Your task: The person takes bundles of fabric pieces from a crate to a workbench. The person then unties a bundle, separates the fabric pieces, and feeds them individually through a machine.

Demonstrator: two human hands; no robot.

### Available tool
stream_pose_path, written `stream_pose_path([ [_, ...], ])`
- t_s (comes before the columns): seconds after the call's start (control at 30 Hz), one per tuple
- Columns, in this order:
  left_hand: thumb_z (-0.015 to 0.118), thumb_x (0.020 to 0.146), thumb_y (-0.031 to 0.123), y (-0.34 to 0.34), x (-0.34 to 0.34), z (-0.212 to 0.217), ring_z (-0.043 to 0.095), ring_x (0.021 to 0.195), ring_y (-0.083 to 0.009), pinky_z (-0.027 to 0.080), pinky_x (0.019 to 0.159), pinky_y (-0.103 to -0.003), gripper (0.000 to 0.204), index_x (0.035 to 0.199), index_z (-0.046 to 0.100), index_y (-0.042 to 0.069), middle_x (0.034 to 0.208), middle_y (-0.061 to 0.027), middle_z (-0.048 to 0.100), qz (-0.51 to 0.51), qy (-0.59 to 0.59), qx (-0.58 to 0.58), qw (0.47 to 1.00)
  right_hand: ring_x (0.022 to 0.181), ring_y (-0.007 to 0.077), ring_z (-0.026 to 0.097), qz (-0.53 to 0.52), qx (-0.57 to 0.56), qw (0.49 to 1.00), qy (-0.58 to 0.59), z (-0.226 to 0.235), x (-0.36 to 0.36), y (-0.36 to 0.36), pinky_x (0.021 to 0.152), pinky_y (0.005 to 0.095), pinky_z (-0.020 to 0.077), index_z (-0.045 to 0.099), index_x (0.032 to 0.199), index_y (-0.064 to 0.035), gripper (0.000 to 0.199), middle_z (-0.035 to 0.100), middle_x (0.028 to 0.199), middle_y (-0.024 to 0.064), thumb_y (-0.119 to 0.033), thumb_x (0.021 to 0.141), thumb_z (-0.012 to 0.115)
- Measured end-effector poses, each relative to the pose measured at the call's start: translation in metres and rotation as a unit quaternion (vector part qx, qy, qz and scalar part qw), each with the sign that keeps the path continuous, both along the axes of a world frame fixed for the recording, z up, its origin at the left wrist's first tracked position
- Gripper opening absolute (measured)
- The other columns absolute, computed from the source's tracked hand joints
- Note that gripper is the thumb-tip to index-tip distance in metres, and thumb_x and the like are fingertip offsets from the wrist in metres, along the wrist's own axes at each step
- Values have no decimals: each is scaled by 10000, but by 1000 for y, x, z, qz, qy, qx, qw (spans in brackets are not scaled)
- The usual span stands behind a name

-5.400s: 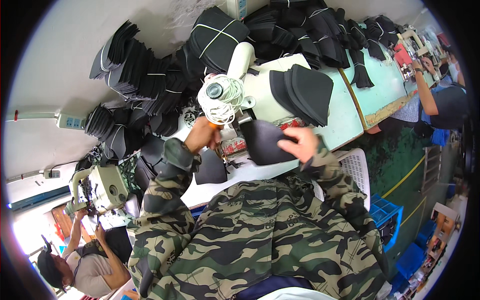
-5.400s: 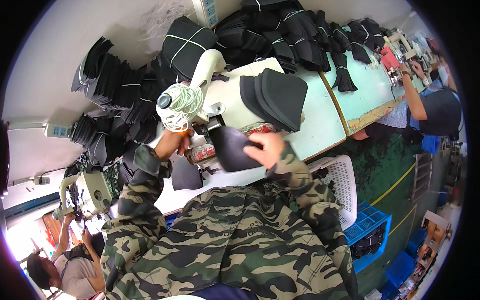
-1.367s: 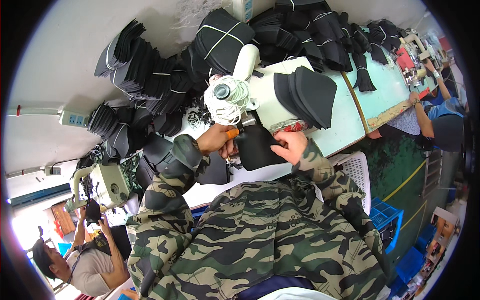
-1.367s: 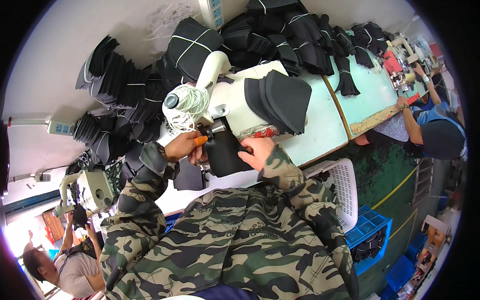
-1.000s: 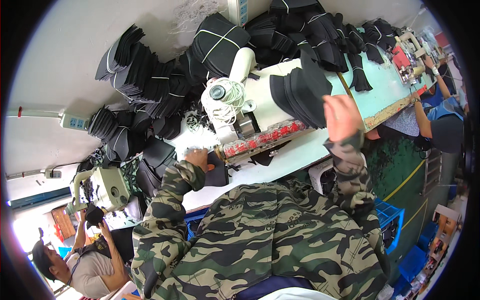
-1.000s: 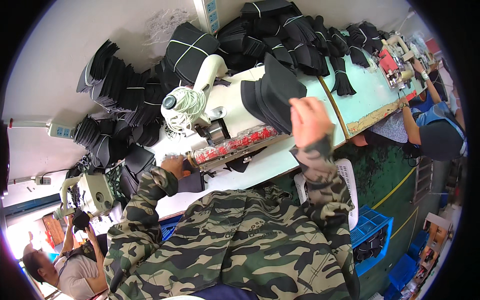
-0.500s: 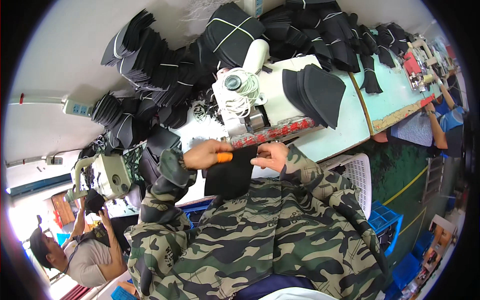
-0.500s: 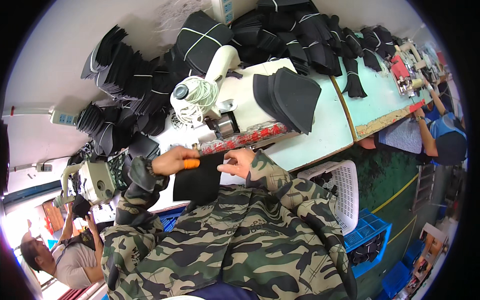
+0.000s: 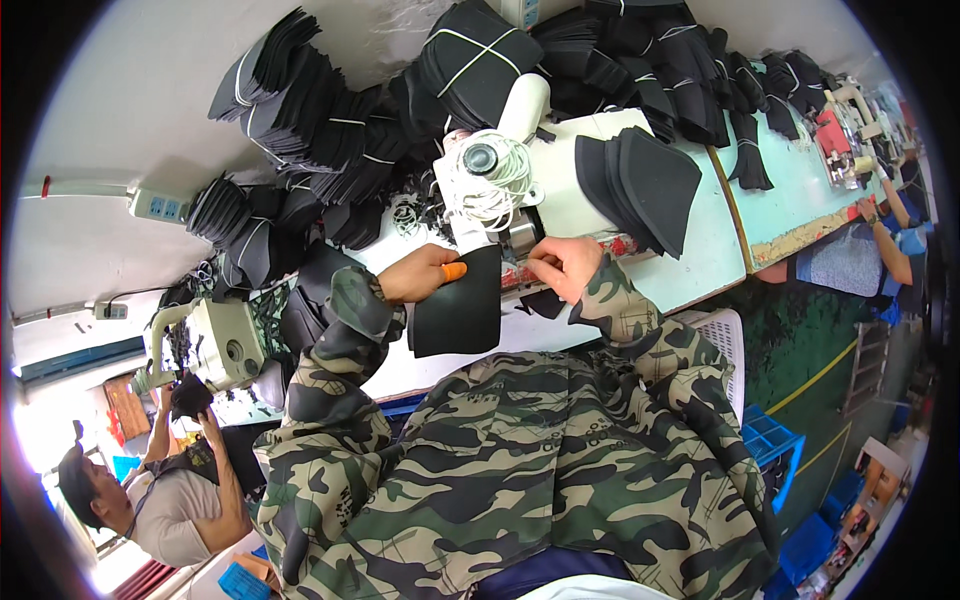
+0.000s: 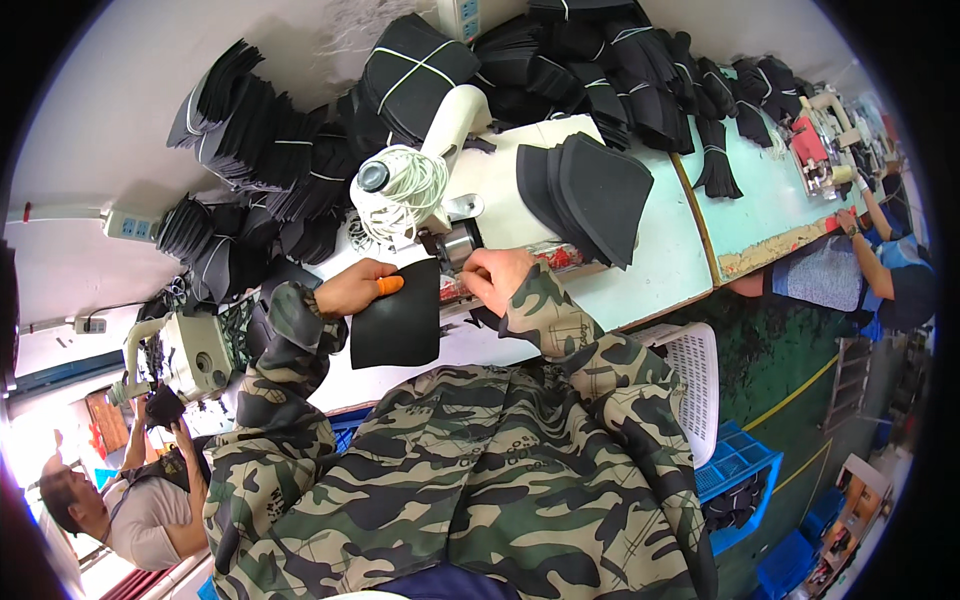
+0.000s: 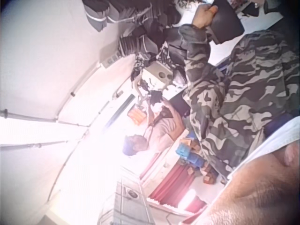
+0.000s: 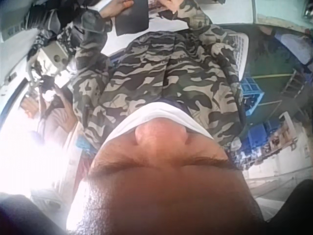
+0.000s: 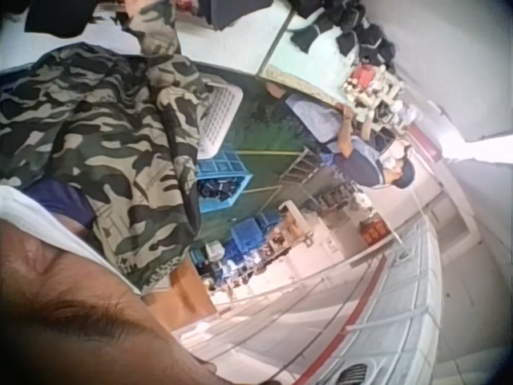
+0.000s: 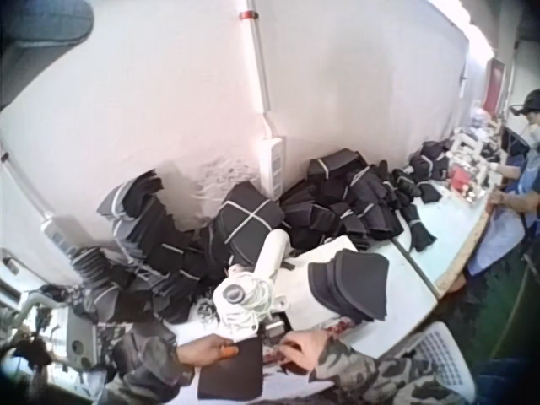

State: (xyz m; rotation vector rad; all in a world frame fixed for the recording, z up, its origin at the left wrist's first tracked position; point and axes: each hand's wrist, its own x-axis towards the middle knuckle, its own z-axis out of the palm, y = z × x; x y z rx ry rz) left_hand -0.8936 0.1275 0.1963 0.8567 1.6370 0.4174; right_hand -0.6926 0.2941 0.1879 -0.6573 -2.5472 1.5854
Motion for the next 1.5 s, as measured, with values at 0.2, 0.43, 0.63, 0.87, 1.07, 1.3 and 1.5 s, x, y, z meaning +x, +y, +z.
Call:
stream_pose_path([
  [0.2,508,906,200,26,19,-7,495,656,-100,426,621,-282,259,941,612,-35,728,-39,604,48,-17,107,993,821,314,543,80,266,960,34,7,-13,18,733,403,448,594,946,-38,316,576,813,112,-237,711,668],
  [0.43,466,928,166,21,33,-13,511,454,-101,420,404,-243,210,924,566,-19,637,-33,560,218,-127,10,968,774,376,583,101,221,968,-53,16,-16,11,673,456,449,576,857,-14,200,594,771,194,-199,782,591],
  [0.63,398,947,160,38,20,-1,505,370,-149,417,354,-242,209,943,525,-7,553,-76,545,177,-154,-31,972,623,322,582,9,8,997,-77,18,40,14,581,385,441,579,827,2,253,588,676,172,-237,764,631],
  [0.87,468,900,302,-15,-14,-66,611,541,-297,451,449,-396,256,870,572,70,606,-140,606,35,473,119,872,688,216,576,-237,188,939,161,82,70,52,624,302,448,628,872,-16,95,588,802,119,-49,785,606],
  [1.07,678,743,439,-58,30,-92,629,801,-342,492,650,-449,460,989,538,77,827,-170,624,-142,511,-39,847,790,295,556,-163,406,892,111,45,72,81,710,363,460,634,907,-47,166,593,847,111,-62,742,634],
  [1.3,706,702,322,-71,28,-105,632,727,-347,495,612,-448,399,964,523,83,808,-164,620,-74,446,13,892,701,251,618,-9,14,996,88,22,40,-5,622,339,491,616,917,-22,210,612,789,122,-138,752,672],
  [1.5,645,773,181,-63,11,-69,628,699,-279,484,623,-393,204,923,587,56,781,-143,624,-116,412,2,904,702,187,639,40,-94,995,4,-2,42,-21,622,295,499,615,961,-13,260,647,798,127,-173,766,675],
])
